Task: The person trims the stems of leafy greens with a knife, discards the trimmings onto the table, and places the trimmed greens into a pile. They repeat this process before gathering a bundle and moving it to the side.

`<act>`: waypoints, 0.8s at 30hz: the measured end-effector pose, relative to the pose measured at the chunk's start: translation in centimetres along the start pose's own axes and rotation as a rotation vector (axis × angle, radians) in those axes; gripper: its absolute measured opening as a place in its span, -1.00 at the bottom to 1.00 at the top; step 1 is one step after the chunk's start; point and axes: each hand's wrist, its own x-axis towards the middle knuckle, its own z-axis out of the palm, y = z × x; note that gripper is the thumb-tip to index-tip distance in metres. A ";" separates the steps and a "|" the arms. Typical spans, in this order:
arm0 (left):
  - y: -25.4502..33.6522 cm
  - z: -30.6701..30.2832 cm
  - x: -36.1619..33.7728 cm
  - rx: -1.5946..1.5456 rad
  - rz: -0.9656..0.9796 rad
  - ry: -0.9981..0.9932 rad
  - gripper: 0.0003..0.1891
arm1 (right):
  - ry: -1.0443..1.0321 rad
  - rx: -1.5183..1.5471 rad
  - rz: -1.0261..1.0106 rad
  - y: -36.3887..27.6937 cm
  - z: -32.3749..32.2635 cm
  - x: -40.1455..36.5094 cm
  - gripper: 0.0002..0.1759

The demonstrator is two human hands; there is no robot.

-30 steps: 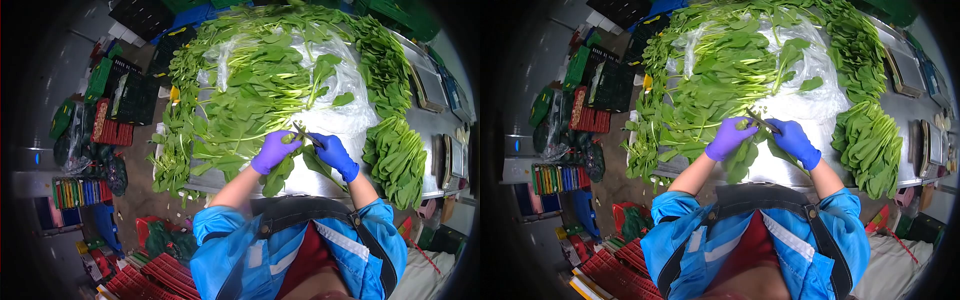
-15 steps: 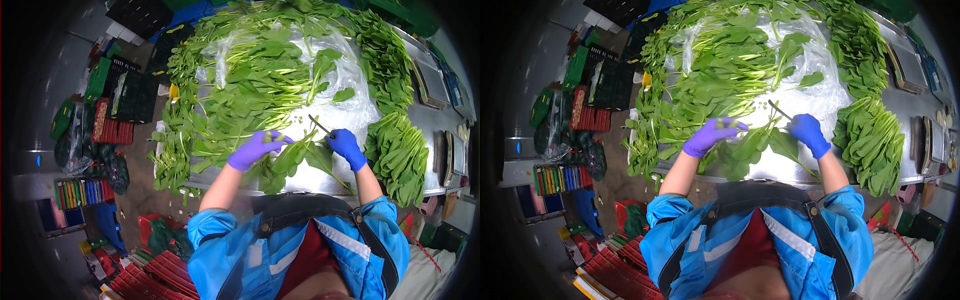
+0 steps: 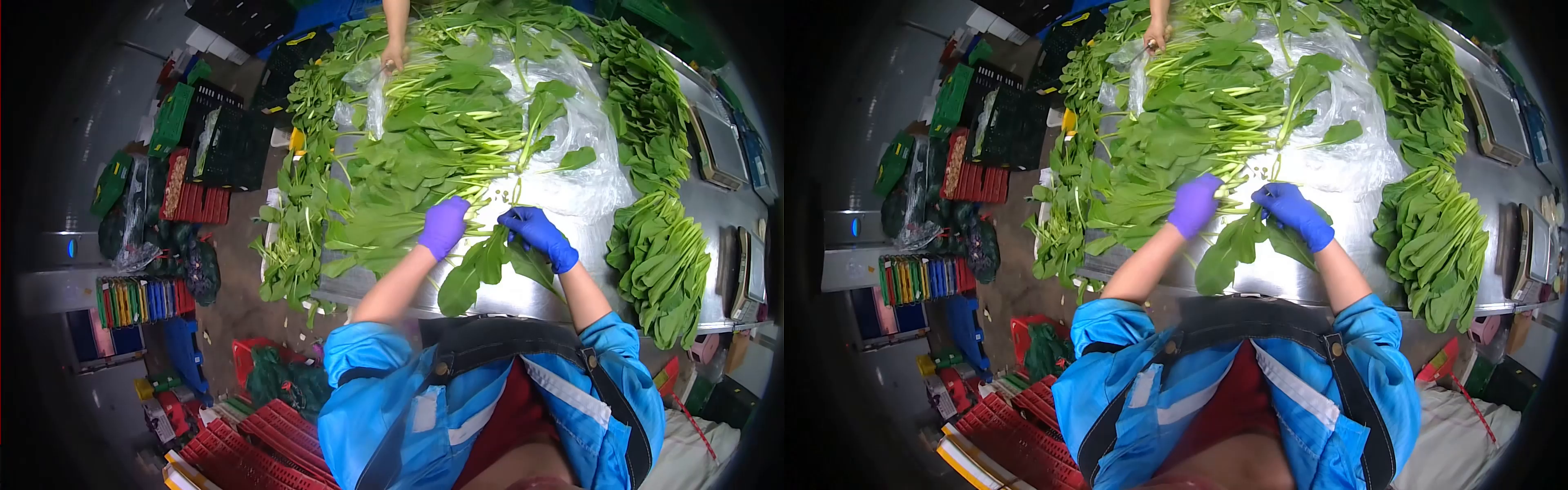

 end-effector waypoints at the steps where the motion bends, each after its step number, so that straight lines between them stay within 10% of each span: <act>1: 0.0 0.4 0.5 -0.001 0.004 0.001 -0.73 | 0.005 0.000 0.016 0.6 0.3 0.3 -0.71; 13: 3.5 -3.9 -1.6 -0.374 0.007 0.048 -0.74 | 0.072 0.035 -0.140 0.4 0.4 -1.7 -0.49; 16: 4.0 -5.0 -2.0 -0.192 0.099 -0.559 -0.73 | 0.098 0.059 -0.138 0.4 2.3 0.2 -0.55; 19: 1.7 -2.3 -0.3 -0.130 -0.059 -0.101 -0.79 | 0.117 0.080 -0.062 0.3 2.7 1.3 -0.55; 24: -2.8 4.1 3.7 0.098 0.047 0.108 -0.86 | 0.125 0.037 -0.036 2.3 2.2 2.0 -0.57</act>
